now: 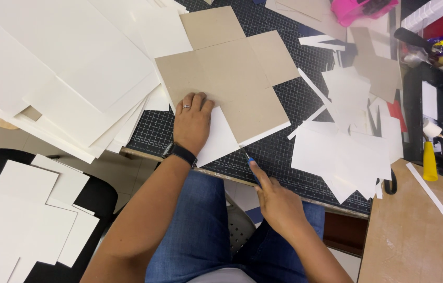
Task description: Cutting out cross-shaped templates from cardboard sheets using a utility knife and scissors
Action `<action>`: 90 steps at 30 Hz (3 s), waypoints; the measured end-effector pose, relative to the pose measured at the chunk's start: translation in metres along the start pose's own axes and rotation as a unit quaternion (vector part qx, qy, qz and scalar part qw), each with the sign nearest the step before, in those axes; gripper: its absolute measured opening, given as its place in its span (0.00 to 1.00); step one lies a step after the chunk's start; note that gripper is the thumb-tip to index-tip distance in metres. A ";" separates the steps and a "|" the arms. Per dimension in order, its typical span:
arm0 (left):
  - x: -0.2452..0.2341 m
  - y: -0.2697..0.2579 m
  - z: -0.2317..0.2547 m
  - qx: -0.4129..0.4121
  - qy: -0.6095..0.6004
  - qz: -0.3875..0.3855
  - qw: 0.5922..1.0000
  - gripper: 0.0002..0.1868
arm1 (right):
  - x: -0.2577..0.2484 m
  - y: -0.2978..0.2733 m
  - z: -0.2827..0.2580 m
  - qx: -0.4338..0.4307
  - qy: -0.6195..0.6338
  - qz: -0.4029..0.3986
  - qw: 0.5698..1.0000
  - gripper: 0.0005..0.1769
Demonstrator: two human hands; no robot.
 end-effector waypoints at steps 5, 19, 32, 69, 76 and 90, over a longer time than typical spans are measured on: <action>-0.006 0.002 0.003 0.046 -0.008 0.060 0.997 0.14 | 0.018 -0.010 0.021 0.049 -0.017 -0.028 0.998 0.37; 0.059 0.117 -0.110 -0.092 0.103 -0.104 0.985 0.21 | 0.003 0.032 0.015 0.095 0.590 0.231 0.768 0.35; 0.023 0.102 -0.074 -0.112 0.032 -0.245 0.963 0.25 | 0.007 0.045 0.044 0.210 0.683 0.309 0.628 0.30; -0.131 0.049 -0.080 -0.096 0.107 0.031 0.989 0.38 | -0.042 0.118 0.048 0.045 0.513 0.370 0.773 0.30; -0.087 -0.044 0.025 0.269 -0.127 -0.229 0.927 0.38 | -0.036 0.046 0.010 0.102 0.434 0.200 0.873 0.34; -0.024 -0.027 0.040 0.232 -0.084 -0.181 0.952 0.45 | -0.012 0.035 -0.017 0.099 0.288 0.114 0.946 0.33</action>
Point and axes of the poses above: each hand's wrist, its own y-axis towards the middle knuckle, its own x-axis out of the palm, z = x × y, the point moved 3 cm from there along y, towards the middle knuckle, and after that the axes turned 4 degrees about z, right-handed, at the moved point
